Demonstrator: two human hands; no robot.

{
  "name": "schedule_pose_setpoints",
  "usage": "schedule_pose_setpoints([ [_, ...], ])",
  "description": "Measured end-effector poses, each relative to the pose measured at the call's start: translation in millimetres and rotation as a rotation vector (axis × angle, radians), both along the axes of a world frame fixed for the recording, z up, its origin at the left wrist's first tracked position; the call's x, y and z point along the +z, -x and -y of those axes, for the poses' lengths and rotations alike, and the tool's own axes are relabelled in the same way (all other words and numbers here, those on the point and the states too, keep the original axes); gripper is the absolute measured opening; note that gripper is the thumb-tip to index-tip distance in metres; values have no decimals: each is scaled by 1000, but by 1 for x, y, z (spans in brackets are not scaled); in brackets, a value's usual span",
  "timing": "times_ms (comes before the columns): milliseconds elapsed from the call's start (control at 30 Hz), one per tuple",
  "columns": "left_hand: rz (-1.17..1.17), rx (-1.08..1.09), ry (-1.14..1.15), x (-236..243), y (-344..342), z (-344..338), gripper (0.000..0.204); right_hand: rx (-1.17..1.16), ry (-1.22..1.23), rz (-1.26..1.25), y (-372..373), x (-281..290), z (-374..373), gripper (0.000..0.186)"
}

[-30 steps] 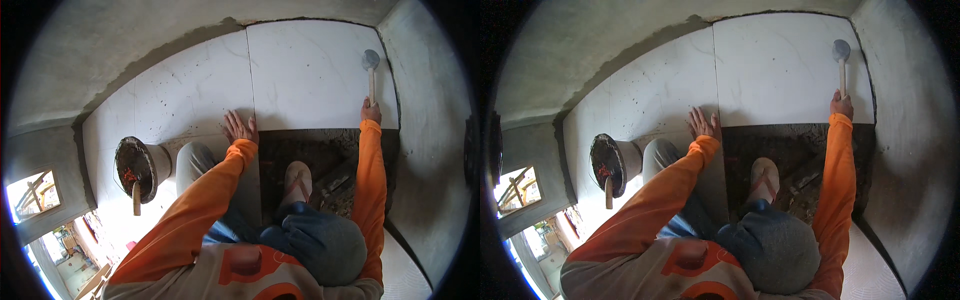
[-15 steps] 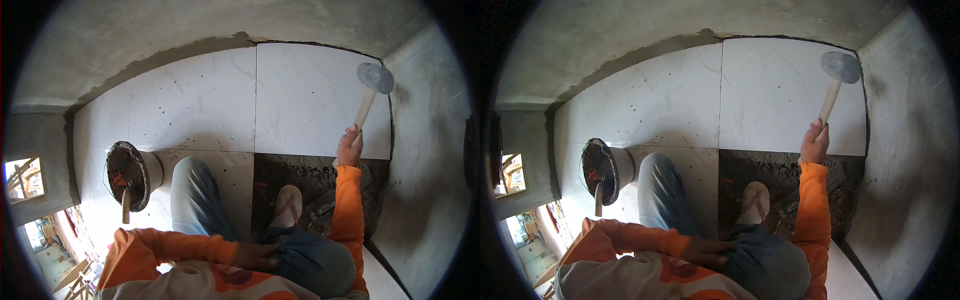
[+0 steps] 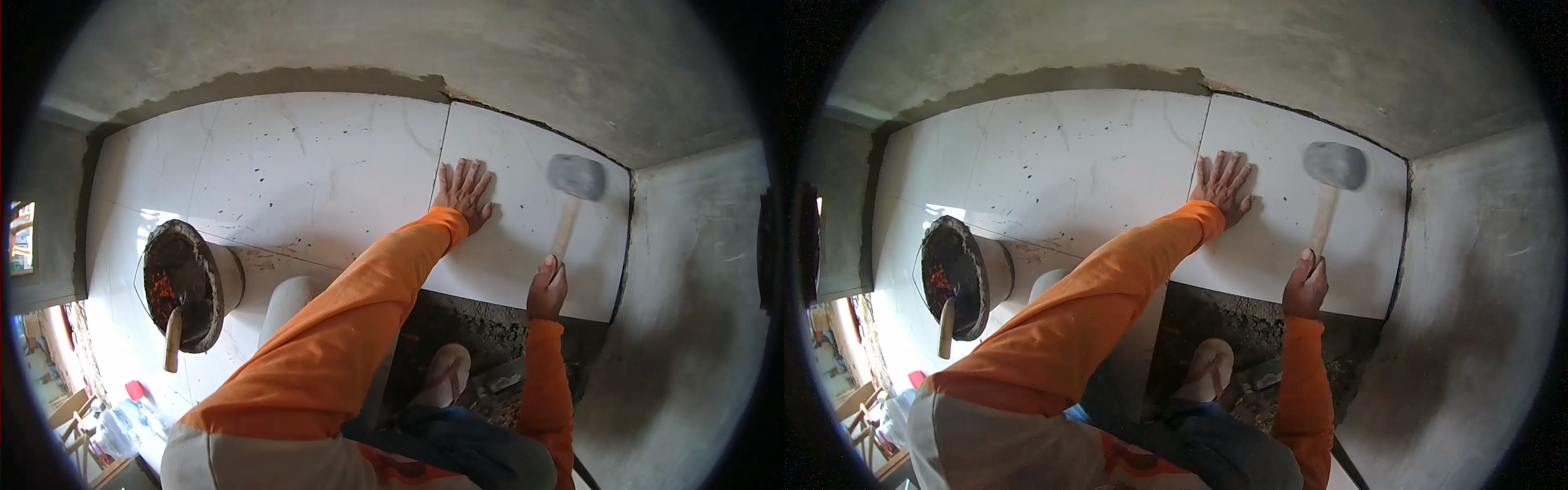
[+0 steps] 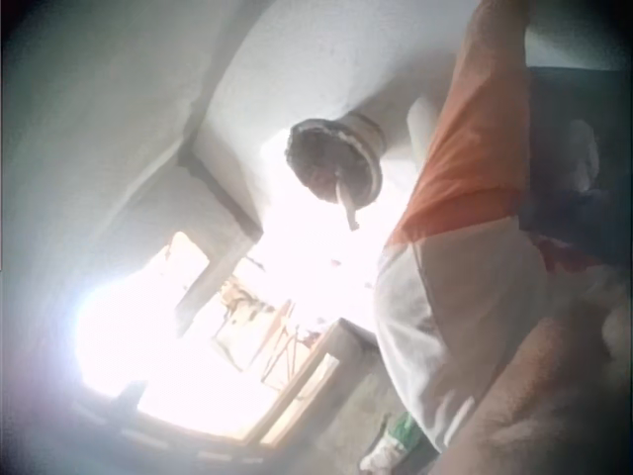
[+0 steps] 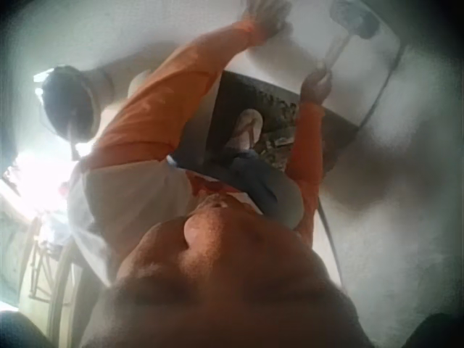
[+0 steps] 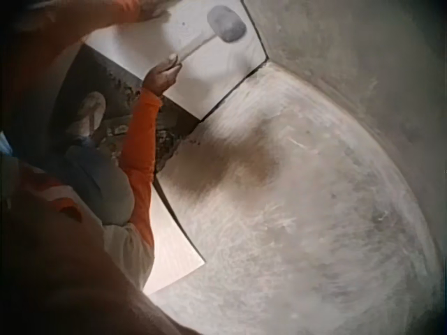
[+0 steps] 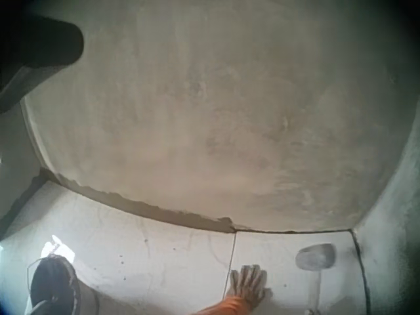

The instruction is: The person installs floor tiles by positioning them on adhesive and tapping them with a rubber mallet to level them. They use a trowel to apply and adjust the mortar at the edges and in the corner.

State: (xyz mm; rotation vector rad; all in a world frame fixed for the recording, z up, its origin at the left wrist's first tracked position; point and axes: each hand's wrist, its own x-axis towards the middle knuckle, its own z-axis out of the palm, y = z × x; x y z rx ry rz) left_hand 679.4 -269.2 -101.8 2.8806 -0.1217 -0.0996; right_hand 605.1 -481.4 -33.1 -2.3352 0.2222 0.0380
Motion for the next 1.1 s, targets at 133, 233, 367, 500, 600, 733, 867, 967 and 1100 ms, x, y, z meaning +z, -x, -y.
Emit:
schedule_pose_setpoints([
  [133, 11, 23, 7, 9, -3, 1, 67, 21, 170, 141, -21, -23, 24, 48],
  [233, -11, 27, -20, 14, -5, -3, 66, -144, -133, 60, -40, -6, 16, 50],
  [367, -22, 35, -18, 13, -6, -4, 67, -113, 172, 280, -61, -36, 29, 47],
  [500, 4, 37, -3, 3, 0, 0, 66, -240, -53, 48, -57, -41, 29, 47],
  [600, -6, 51, -1, 8, -5, -3, 67, -244, -100, 127, -65, -37, 30, 47],
  [733, -7, 40, 11, 8, -5, -4, 67, -379, -348, -129, -62, -7, 19, 49],
  [867, -31, 41, 24, 16, -6, 2, 67, -21, 297, 427, -70, -66, 56, 50],
  [967, 18, 35, 0, 8, -3, -4, 68, -310, -202, 50, -66, -50, 45, 50],
  [1100, -27, 47, 13, 10, -4, -3, 67, -120, 141, 5, -71, -56, 49, 47],
])
